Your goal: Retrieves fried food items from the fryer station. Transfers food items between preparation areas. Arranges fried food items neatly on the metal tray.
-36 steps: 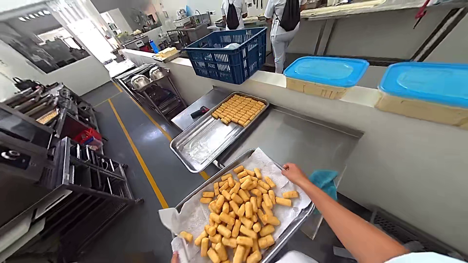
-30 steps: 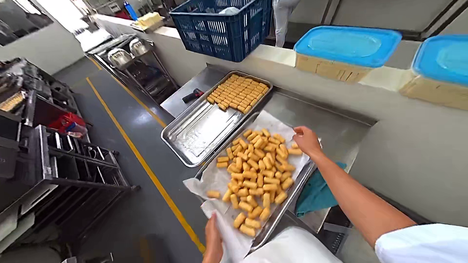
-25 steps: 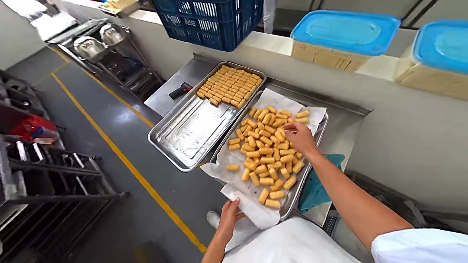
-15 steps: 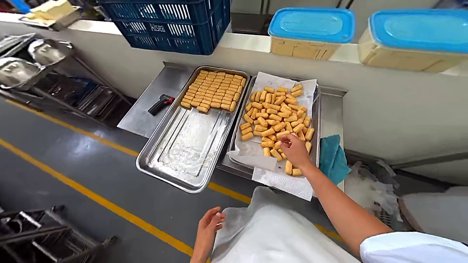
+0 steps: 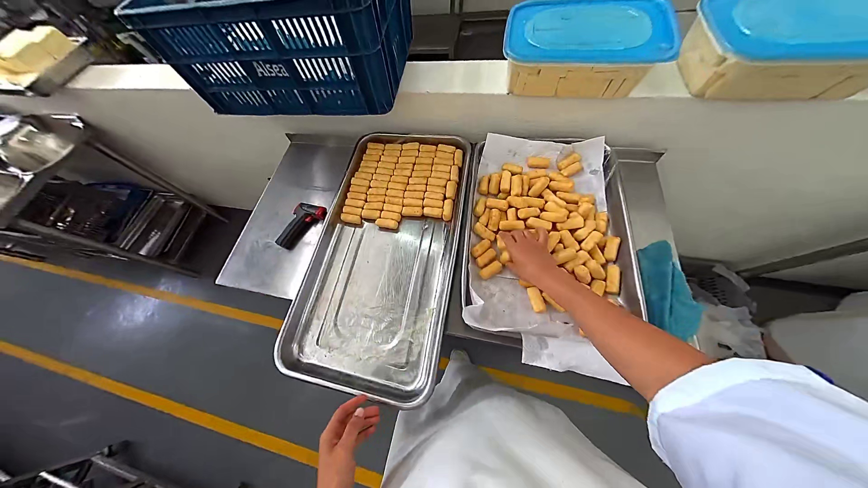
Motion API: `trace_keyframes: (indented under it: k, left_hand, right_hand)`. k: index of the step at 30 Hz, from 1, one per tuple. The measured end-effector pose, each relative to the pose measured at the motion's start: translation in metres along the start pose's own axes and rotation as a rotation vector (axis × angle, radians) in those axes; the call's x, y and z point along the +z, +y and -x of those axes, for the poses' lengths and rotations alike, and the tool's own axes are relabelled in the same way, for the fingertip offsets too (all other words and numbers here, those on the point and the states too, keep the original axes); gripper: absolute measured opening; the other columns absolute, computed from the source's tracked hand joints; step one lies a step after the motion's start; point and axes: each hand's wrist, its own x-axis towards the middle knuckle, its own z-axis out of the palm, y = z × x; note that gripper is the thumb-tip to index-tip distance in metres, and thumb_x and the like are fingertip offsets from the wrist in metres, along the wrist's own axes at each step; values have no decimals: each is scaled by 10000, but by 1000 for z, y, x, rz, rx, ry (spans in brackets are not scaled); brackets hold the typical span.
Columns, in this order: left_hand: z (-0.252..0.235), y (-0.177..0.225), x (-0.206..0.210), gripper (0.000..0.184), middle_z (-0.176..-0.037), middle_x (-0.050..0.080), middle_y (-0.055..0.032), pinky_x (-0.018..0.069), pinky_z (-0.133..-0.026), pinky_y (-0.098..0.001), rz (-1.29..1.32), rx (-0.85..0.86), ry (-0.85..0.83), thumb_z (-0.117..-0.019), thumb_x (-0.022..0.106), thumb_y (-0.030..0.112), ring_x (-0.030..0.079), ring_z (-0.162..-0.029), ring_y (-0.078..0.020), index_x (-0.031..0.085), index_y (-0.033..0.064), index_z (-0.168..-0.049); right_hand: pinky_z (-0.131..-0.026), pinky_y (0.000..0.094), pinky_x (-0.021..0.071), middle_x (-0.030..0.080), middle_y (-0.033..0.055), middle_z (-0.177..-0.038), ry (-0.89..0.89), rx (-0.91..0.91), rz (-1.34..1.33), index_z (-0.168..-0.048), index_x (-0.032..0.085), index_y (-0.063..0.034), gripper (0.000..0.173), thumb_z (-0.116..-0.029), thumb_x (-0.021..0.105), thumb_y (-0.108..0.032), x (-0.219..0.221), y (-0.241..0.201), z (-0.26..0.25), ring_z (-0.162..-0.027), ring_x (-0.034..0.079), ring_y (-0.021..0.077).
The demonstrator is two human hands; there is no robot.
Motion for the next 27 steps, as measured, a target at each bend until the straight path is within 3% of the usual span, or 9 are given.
trace_keyframes:
  k: [3,6,10,14,16,18,20,23,27]
  left_hand:
    - [-16,10,-25,307,-1000,750,-145,627,-793,-359,-36,-8,54,-1048,426,83,750,-895,-218,562,-68,-1278]
    - [-44,36,-54,316,-1001,745,-132,628,-794,-361,-82,47,107,-1047,436,100,748,-891,-210,558,-67,-1285]
    - [-97,73,-103,317,-1010,744,-114,626,-778,-346,-141,151,155,-1045,465,133,742,-893,-189,574,-56,-1276]
    - [-179,115,-137,298,-1040,717,-120,610,-798,-347,-245,277,148,-1046,486,145,717,-935,-180,602,-58,-1230]
    - [-231,125,-145,321,-1180,675,-196,578,-887,-418,-365,308,126,-1048,524,143,680,-1052,-243,589,-80,-1270]
    - [-284,130,-147,401,-1358,598,-275,499,-1047,-520,-558,313,80,-1050,560,166,611,-1244,-349,545,-84,-1363]
    - [-330,125,-142,482,-1433,532,-299,421,-1122,-584,-770,328,35,-1035,591,220,521,-1345,-420,519,-61,-1420]
    - [-377,100,-129,515,-1512,460,-291,335,-1154,-645,-1005,488,77,-981,641,275,407,-1432,-460,571,-9,-1404]
    - [-395,64,-119,580,-1596,393,-235,236,-1208,-616,-1158,668,242,-1008,421,378,332,-1503,-420,517,63,-1486]
  right_hand:
    - [-1137,737,256,643,224,-1250,-47,-99,54,-1407,577,-40,624,-837,824,-98,4,4,7,-1200,591,455]
    - [-1161,713,265,661,210,-1260,-114,-169,45,-1386,611,-52,573,-846,804,-60,-8,8,3,-1227,594,441]
    - [-1102,650,368,676,186,-1230,-191,-238,75,-1388,621,-96,598,-824,811,-34,-15,18,5,-1185,620,408]
    - [-1023,641,471,638,251,-1282,10,-89,-113,-1409,588,-26,588,-866,809,-67,-34,-1,10,-1180,627,446]
    - [-962,638,522,593,246,-1354,126,59,-291,-1462,539,-51,617,-909,796,-144,-42,-38,16,-1183,630,438]
    - [-971,598,543,572,215,-1412,118,162,-431,-1480,528,-80,635,-916,799,-188,-40,-93,19,-1205,633,392]
    - [-1028,578,513,587,210,-1394,0,213,-508,-1463,543,-82,623,-912,802,-214,-26,-152,16,-1234,616,368]
    - [-1041,553,510,626,157,-1355,-209,223,-487,-1430,577,-121,604,-895,806,-283,11,-229,-12,-1216,631,318]
    - [-1036,548,506,630,145,-1350,-319,180,-380,-1404,590,-113,543,-919,760,-289,46,-306,-81,-1234,621,321]
